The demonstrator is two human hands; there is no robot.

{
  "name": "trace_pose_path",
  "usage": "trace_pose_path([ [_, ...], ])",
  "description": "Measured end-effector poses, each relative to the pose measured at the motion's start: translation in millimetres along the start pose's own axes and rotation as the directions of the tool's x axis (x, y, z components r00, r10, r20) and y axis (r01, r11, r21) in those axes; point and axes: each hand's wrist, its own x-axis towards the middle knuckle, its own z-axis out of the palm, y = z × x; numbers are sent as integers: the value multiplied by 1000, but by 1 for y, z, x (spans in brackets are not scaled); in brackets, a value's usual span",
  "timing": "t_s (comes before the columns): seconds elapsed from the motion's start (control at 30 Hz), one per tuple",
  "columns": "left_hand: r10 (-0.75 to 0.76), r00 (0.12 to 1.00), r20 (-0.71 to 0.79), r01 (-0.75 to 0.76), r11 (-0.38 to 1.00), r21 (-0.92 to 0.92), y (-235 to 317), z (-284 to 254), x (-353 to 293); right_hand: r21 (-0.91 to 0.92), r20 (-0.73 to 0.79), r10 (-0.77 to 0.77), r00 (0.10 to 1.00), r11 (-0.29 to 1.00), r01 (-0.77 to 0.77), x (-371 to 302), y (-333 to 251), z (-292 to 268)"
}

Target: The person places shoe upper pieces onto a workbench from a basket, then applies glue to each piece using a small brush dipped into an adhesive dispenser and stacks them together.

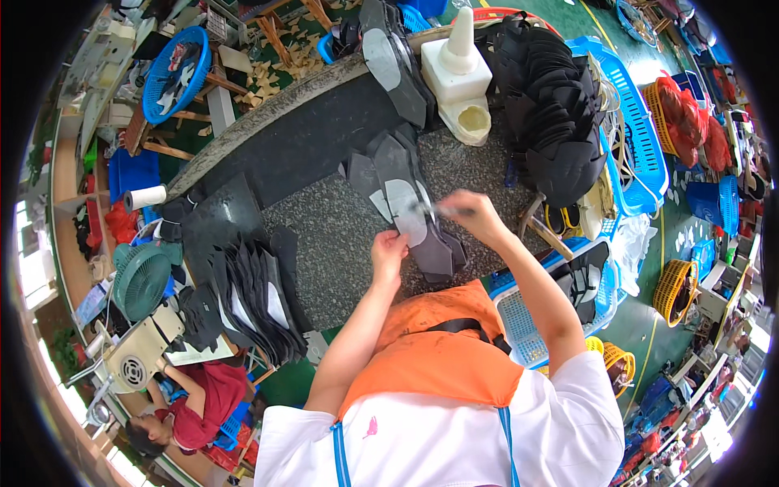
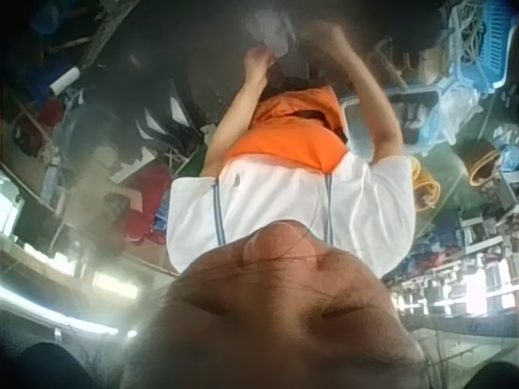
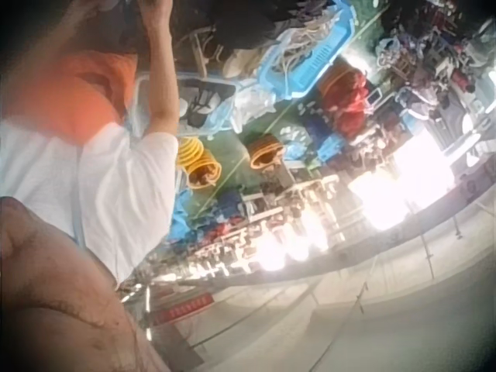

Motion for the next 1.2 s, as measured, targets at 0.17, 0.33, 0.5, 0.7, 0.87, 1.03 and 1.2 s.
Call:
trace_pose_path([
  [0.17, -28, 1000, 13, 28, 999, 34, 0, -2, 1, -19, 61, -53, 997, 998, 54, -53, -6, -13],
  [0.33, -122, 981, 149, 115, 992, 54, 2, -7, 7, -206, 420, 188, 888, 973, -108, -57, -3, -6],
  [0.5, -153, 965, 214, 141, 988, 71, 4, -16, 8, -205, 345, 98, 933, 978, -27, -53, -12, -17],
  [0.7, -141, 952, 270, 104, 984, 146, 10, -13, 3, -132, 130, -149, 980, 977, 166, 30, -28, 14],
  [0.87, -206, 939, 276, 147, 965, 219, 13, -14, 7, -445, -247, 74, 966, 877, -181, 79, -27, 26],
  [1.03, -291, 885, 363, 285, 956, 72, 10, -17, 8, -295, -256, 73, 964, 943, -150, 49, -39, -3],
  [1.2, -251, 786, 565, 493, 807, -327, 23, -20, 1, 35, -88, 485, 870, 874, -484, 14, -55, -13],
])
